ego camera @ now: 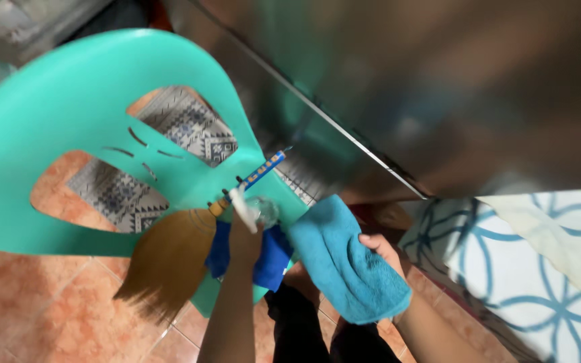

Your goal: The person wipes a patterned plastic-covered surface with a blue cloth, then sprays the cloth with a cleaning solution and continues wiping. The person switches to a darker blue cloth and resumes wiping the same surface.

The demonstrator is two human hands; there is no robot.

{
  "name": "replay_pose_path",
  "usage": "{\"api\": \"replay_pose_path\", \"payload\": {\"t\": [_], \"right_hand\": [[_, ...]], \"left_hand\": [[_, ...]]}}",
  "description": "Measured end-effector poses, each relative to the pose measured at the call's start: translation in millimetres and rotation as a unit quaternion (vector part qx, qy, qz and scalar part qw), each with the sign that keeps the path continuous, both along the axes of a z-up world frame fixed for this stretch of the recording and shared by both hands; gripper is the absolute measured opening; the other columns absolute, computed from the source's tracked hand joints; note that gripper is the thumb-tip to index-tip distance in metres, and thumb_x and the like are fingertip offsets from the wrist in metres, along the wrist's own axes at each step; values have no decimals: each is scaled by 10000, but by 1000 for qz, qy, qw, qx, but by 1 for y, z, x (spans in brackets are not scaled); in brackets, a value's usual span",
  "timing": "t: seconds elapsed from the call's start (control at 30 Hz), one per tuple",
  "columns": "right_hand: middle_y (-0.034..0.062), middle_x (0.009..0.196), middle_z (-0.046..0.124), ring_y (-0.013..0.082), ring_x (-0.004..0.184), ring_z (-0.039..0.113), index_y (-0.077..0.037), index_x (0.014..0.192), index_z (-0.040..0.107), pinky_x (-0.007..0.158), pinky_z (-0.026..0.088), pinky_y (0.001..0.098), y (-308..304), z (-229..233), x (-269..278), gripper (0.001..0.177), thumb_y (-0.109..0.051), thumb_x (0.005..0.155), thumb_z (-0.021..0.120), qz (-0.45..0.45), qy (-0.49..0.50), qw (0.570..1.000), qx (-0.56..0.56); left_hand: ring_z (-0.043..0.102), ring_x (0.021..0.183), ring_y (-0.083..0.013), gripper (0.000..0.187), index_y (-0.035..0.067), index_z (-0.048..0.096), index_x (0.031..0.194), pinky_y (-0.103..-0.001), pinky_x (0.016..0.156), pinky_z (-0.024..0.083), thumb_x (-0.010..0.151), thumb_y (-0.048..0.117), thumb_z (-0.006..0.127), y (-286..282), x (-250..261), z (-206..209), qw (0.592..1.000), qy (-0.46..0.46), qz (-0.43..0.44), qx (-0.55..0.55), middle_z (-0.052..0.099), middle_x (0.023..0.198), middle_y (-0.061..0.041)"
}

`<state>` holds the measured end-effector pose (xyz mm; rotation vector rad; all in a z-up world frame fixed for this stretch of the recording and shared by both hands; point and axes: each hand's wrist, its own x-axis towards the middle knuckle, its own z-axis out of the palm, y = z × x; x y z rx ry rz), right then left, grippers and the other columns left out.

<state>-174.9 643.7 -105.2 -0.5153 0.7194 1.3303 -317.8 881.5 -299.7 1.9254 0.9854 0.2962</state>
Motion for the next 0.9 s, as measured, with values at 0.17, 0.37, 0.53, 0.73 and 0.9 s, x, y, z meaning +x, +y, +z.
{"api": "replay_pose_path", "payload": {"t": [0.17,0.37,0.53,0.73,0.9], "right_hand": [[182,1072,770,337,1016,708,23,1126,717,959,541,424,-32,28,-2,453,-318,853,600,-20,-29,999,35],[185,1084,754,319,1037,708,35,1152,696,970,546,388,-122,30,38,446,-324,920,565,-10,16,986,168],[183,1140,722,311,1063,692,23,1220,651,976,534,383,-185,96,67,477,-338,921,563,-97,-206,968,107],[180,1206,684,301,1094,673,9,1301,598,984,520,378,-228,175,117,528,-354,921,561,-138,-371,912,109],[177,1261,652,292,1120,656,-3,1369,554,990,509,373,-266,178,151,579,-368,921,560,-171,-395,899,77]], "left_hand": [[414,1334,-476,876,-106,303,1484,-483,1092,336,736,83,717,1,-10,50,997,-48,33,59,419,1454,-334],[628,1155,-391,344,11,656,1216,-447,997,475,923,189,626,-78,30,150,992,-39,77,89,675,1211,-203],[719,896,-321,140,69,713,989,-409,778,571,927,148,614,-175,89,269,978,-138,-147,-56,737,981,-122],[666,1027,-348,161,85,715,997,-451,902,550,888,63,597,-228,168,312,949,-233,-169,132,708,1071,-119],[591,1070,-446,306,52,700,1125,-504,913,481,820,43,667,-244,217,290,952,-188,-146,192,643,1214,-244]]}}
